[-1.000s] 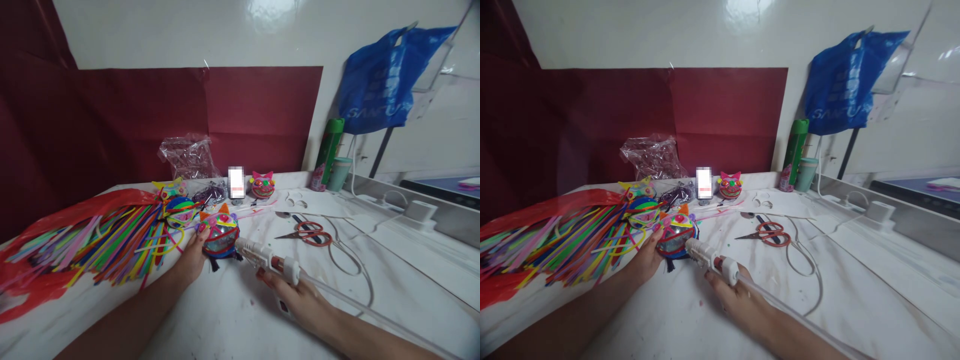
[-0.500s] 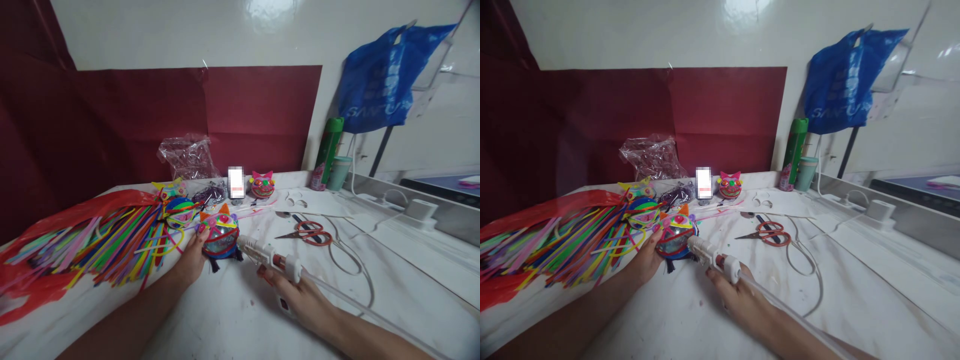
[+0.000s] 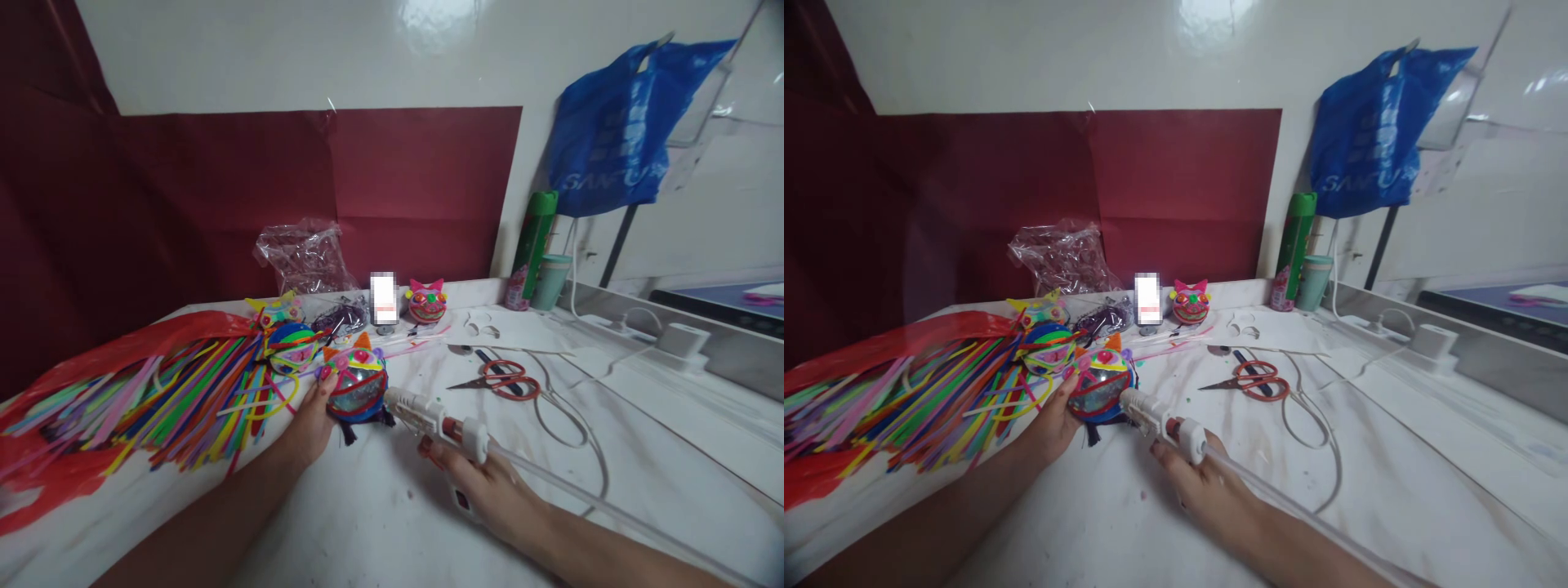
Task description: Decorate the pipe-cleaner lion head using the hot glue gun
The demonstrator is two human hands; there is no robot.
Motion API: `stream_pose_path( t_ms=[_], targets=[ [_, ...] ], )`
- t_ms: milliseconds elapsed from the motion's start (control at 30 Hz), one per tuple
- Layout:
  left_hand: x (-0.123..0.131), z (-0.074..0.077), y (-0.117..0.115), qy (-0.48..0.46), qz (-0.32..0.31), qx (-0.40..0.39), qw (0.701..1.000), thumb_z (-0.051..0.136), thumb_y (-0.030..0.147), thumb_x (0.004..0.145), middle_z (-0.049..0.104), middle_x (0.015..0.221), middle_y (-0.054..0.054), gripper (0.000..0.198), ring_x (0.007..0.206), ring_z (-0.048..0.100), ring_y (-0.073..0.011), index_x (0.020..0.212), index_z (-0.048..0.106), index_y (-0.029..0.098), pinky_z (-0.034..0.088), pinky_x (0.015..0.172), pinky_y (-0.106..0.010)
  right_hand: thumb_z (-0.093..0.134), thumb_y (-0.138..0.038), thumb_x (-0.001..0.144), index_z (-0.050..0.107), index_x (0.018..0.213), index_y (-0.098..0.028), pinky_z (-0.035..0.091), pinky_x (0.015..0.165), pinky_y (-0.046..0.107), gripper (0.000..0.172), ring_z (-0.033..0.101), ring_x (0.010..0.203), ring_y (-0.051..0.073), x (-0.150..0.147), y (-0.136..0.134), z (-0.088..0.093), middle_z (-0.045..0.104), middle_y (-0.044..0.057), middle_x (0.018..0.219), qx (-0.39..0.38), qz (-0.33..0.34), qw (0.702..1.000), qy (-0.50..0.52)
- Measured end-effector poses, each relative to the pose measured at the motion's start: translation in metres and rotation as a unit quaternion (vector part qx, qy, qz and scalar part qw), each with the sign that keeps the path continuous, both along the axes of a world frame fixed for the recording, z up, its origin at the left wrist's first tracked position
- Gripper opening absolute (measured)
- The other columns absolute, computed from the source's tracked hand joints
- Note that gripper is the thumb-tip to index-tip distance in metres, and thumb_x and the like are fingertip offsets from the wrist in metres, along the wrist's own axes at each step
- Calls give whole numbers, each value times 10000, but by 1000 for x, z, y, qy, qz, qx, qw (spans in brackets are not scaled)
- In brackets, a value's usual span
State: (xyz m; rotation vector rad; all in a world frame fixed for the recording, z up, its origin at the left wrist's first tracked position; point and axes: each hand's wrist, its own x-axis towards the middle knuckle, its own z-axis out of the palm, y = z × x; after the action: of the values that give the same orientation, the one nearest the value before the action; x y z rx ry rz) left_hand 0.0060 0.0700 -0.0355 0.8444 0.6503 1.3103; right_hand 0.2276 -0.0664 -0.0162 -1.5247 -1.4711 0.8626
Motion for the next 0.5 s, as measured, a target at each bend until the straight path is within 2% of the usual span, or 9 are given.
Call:
stream_pose_path(
  t_ms=[100,200,333,500],
  targets=[
    [0,1,0,-3,-2,-2,1000,751,375,760,742,1123,-107,479,1185,617,-309,1186,646,184,483,1026,-445,459,-569,817,700,923,-203,527,832,382,451,653,938,287,0,0,5,709,76,960,-16,1,1000,-10],
    [1,4,-2,4,-3,-3,1000,755,374,753,753,1092,-98,464,1169,627,-314,1161,655,176,491,1020,-446,462,-602,791,682,955,-190,527,830,389,496,654,960,298,0,0,7,699,98,1024,-52,-9,999,4],
    [2,7,-4,4,1,-6,1000,748,377,758,761,1065,-94,453,1161,631,-315,1151,654,172,498,1012,-445,457,-581,821,676,973,-210,508,877,384,456,654,976,282,0,0,6,703,81,1011,-32,17,999,10],
    [3,10,-5,-2,0,-16,1000,709,332,793,758,1079,-86,416,1188,615,-302,1169,648,166,495,1018,-428,481,-589,815,709,959,-220,525,875,392,458,664,978,287,2,0,0,712,77,1030,-47,-3,999,-7]
  ],
)
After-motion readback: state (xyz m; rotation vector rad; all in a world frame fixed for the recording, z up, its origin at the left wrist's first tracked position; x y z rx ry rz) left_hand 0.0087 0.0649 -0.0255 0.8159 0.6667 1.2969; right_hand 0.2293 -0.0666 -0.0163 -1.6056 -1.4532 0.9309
